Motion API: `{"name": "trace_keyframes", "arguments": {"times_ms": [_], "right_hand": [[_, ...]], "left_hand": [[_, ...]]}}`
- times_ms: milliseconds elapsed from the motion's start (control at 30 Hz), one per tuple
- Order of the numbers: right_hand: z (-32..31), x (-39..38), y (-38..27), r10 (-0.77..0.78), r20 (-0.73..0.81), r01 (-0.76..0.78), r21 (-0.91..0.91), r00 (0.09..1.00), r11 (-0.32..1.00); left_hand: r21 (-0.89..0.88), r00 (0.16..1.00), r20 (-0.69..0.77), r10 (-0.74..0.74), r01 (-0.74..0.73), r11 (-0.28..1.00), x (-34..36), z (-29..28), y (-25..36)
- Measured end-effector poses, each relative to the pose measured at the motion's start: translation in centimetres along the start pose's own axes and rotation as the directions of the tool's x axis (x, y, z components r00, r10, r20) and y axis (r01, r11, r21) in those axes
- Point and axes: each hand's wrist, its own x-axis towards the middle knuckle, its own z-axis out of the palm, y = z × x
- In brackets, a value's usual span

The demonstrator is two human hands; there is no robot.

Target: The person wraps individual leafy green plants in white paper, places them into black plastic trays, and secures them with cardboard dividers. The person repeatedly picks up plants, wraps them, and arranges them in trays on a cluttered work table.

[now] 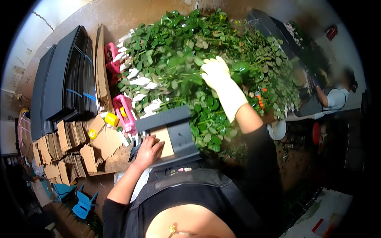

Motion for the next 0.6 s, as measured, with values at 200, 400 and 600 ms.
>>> {"name": "trace_keyframes", "arguments": {"times_ms": [200, 400, 600], "right_hand": [[-4.3, -7.0, -2.2, -0.107, -0.222, 0.115, 0.024, 0.969, 0.993], [-1.9, -17.4, -2.6, 0.229, 0.436, -0.348, 0.874, 0.871, -0.339], [4.4, -24.4, -0.9, 0.084, 0.448, -0.443, 0.808, 0.890, 0.389]], "left_hand": [[-0.005, 0.997, 0.078, -0.024, 0.024, 1.000, -1.1, -0.2, -0.4], [-0.273, 0.891, 0.326, -0.316, 0.408, 0.871, -0.5, -2.5, 0.6], [-0.317, 0.982, 0.113, -0.153, 0.181, 0.931, -1.5, -0.7, -0.3]]}}
